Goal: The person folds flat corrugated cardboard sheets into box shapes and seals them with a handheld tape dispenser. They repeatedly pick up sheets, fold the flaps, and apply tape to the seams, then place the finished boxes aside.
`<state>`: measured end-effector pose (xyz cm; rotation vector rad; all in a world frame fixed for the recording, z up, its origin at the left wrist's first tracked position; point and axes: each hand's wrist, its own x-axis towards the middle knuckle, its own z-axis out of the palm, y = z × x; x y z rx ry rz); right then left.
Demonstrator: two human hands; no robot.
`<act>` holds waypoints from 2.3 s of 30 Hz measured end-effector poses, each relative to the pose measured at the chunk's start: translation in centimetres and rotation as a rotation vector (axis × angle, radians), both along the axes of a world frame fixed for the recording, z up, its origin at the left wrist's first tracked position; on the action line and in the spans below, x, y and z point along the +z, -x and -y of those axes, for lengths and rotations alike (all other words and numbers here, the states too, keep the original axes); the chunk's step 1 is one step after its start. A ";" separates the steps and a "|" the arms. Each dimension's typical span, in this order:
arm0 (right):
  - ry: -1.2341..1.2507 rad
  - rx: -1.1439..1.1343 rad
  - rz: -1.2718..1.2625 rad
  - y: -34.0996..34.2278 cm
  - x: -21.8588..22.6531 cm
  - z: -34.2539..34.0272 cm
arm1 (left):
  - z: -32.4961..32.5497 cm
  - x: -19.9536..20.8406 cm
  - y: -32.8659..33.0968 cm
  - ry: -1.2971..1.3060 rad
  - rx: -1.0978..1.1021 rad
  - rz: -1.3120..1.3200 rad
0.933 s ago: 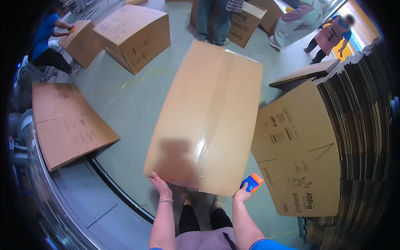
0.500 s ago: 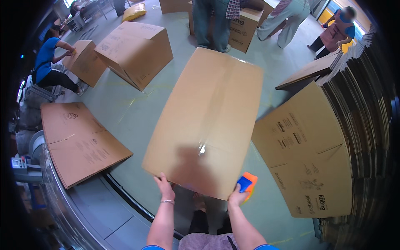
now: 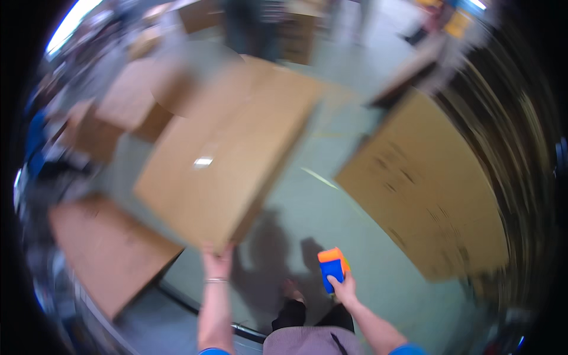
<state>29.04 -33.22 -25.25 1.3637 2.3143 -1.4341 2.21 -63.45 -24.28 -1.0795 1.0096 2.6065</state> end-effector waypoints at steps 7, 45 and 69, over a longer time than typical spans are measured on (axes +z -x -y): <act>-0.221 -0.207 0.521 -16.4 6.9 -10.8 | 9.9 0.8 24.3 0.979 -0.147 -0.275; 0.005 -0.814 0.029 -50.1 18.3 -37.7 | -86.4 15.3 -32.0 1.968 -1.370 -2.043; -1.196 0.275 0.468 -48.4 27.8 -60.6 | -73.8 19.5 -34.1 1.397 -2.030 -1.325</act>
